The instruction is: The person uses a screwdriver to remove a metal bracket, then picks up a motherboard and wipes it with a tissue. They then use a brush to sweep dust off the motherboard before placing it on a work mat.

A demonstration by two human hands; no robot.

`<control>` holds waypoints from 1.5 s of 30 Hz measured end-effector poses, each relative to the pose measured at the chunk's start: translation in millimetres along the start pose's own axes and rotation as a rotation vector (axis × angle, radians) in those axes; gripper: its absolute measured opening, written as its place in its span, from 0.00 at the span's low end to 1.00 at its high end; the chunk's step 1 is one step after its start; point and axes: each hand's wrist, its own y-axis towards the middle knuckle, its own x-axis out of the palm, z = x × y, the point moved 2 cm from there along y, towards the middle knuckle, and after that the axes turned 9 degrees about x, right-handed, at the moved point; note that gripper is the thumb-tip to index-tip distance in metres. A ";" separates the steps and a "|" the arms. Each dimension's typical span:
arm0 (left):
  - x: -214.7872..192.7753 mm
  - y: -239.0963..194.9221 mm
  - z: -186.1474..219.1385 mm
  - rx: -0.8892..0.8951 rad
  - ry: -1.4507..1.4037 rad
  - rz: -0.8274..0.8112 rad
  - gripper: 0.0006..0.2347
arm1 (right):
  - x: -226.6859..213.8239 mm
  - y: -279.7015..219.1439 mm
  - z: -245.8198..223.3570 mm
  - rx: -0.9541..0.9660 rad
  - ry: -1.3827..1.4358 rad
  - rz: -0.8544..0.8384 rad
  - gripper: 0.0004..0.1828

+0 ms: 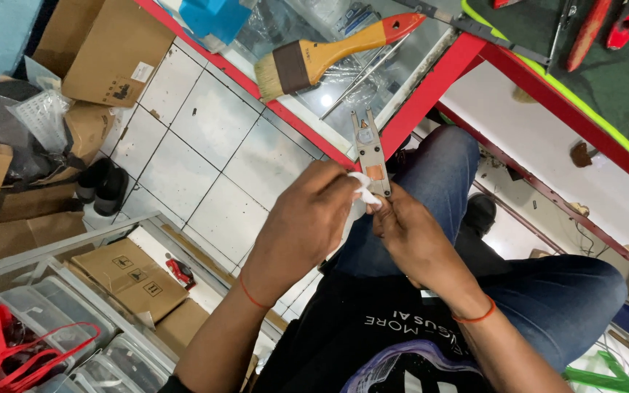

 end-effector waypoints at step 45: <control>-15.9 51.8 -83.5 0.029 0.266 0.267 0.05 | -7.5 -12.6 -13.9 0.061 0.075 -0.081 0.18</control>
